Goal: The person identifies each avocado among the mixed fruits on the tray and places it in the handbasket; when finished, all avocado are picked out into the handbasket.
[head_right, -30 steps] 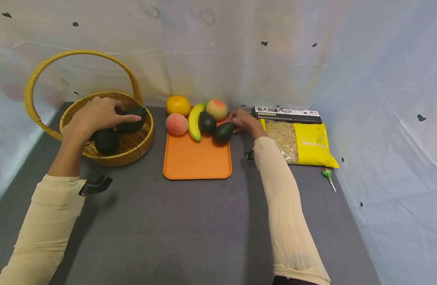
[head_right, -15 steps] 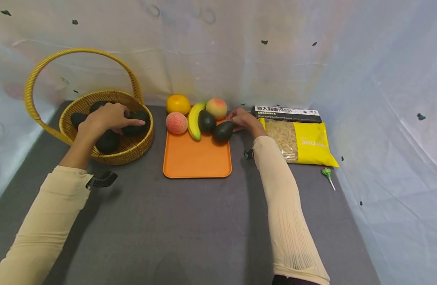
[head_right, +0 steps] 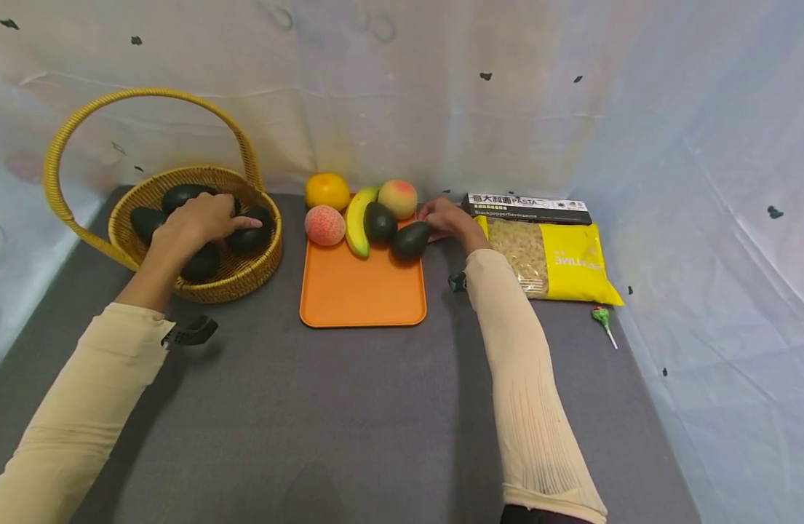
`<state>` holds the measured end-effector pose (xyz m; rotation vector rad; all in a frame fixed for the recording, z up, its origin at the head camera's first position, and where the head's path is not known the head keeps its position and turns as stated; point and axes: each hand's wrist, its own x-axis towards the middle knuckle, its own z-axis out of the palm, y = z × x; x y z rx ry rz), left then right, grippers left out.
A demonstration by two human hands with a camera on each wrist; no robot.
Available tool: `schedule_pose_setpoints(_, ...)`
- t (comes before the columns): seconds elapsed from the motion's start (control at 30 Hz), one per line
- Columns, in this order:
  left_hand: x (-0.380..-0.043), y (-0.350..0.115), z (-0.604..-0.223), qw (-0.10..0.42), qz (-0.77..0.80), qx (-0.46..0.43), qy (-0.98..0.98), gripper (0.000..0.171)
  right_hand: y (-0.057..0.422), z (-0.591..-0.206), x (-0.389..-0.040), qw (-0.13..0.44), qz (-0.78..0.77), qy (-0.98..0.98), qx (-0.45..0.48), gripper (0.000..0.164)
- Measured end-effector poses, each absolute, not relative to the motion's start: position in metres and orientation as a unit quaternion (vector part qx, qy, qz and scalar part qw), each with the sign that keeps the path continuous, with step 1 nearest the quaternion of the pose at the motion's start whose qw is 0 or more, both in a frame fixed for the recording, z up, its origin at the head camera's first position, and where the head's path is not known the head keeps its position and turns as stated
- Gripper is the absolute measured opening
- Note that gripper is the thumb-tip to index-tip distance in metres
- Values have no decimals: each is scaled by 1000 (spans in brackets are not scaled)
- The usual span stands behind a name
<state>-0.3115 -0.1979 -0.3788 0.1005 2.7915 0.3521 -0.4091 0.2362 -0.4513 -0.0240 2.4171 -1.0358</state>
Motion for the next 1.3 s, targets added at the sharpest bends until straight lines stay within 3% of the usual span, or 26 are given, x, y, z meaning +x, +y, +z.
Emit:
schedule_pose_setpoints(0.3,-305,-196,-372,113,126,58,984,46,238,-448,-408,258,-383,887,-9,16)
schedule_pose_setpoints(0.77,-285,-177,-354,-31,160,137,977,32,238,-451,-408,257,-379,889,-15,15)
schedule_pose_setpoints(1.1,-282,-134,-361,-192,207,270,920,19,236,-448,-406,263,-382,886,-17,17)
schedule_pose_setpoints(1.3,-279,-104,-370,-200,215,296,909,22,235,-449,-406,264,-383,885,-13,16)
